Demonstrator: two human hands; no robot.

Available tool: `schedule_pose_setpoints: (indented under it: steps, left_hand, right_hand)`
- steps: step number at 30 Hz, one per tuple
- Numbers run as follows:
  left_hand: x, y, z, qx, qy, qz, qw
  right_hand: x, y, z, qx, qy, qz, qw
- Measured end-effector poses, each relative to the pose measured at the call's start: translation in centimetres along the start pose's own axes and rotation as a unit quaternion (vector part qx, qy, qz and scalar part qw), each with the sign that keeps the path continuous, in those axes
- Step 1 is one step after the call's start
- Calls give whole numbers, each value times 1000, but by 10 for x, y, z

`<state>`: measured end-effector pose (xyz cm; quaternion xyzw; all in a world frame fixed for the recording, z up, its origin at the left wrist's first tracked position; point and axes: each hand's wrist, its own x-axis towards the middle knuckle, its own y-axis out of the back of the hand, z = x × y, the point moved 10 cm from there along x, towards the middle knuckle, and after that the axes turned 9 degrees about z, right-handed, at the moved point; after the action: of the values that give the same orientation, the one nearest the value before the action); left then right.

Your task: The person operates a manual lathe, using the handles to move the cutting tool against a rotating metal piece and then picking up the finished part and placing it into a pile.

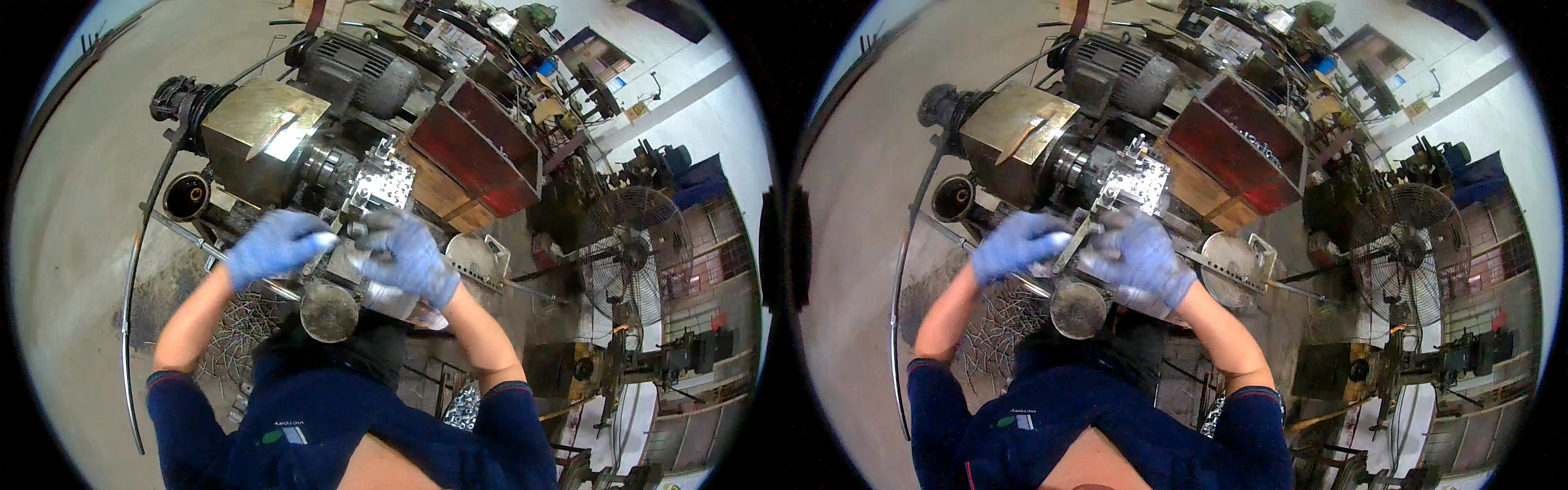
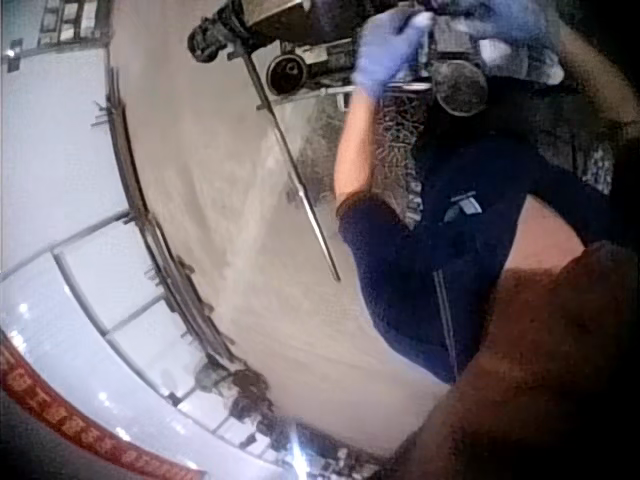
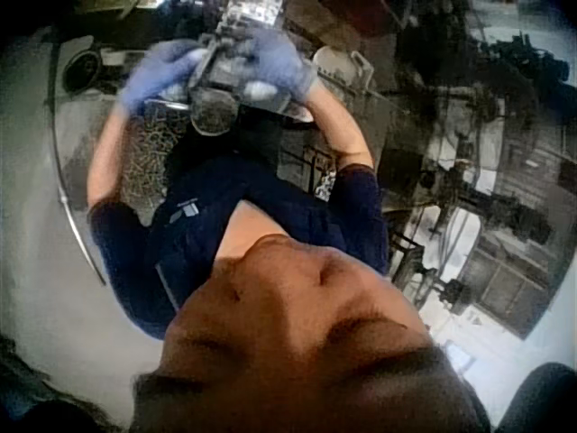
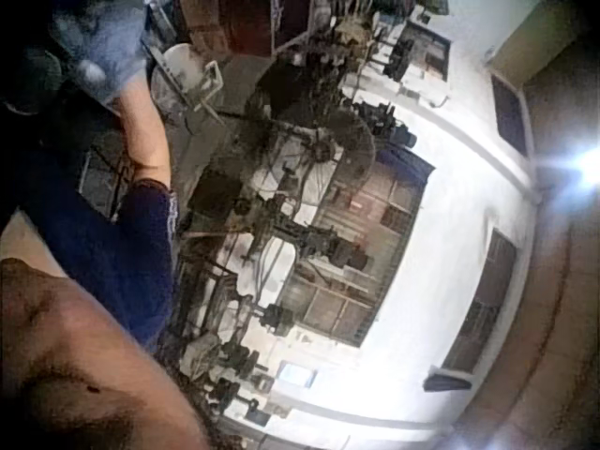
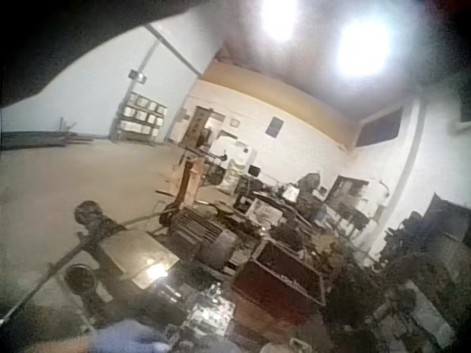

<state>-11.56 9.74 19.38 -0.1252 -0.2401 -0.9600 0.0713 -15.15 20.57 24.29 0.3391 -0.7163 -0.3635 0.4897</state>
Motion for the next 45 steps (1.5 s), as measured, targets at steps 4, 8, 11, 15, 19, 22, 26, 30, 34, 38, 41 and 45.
schedule_pose_setpoints:
  steps: [4,8,11,15,19,22,26,30,34,38,41,45]
  left_hand:
    - [-50,122,-15,206,80,148,964]
    - [-152,222,-68,487,210,255,809]
    - [-210,249,-112,520,271,255,769]
    - [-254,242,-165,406,371,262,793]
    - [-235,225,-172,452,333,253,788]
    - [-228,225,-170,492,344,214,771]
    - [-255,225,-161,472,361,218,774]
    - [-299,217,-148,490,399,227,741]
    - [-323,211,-159,481,434,262,715]
    - [-300,231,-181,590,369,206,688]
    - [-348,335,-239,716,225,183,635]
    - [-319,382,-251,741,252,173,598]
  right_hand:
    - [45,-34,48,-143,-32,-52,988]
    - [65,-89,92,-177,-157,-242,941]
    - [69,-97,108,-161,-171,-206,950]
    - [69,-107,116,-108,-190,-183,959]
    - [70,-113,121,-94,-192,-174,961]
    - [73,-116,116,-113,-175,-196,958]
    - [90,-116,104,-102,-127,-153,975]
    - [93,-129,117,-81,-146,-169,971]
    - [91,-116,101,-71,-186,-190,961]
    - [82,-108,100,-115,-204,-213,948]
    - [90,-115,87,-85,-202,-221,950]
    - [88,-115,98,-98,-214,-208,949]
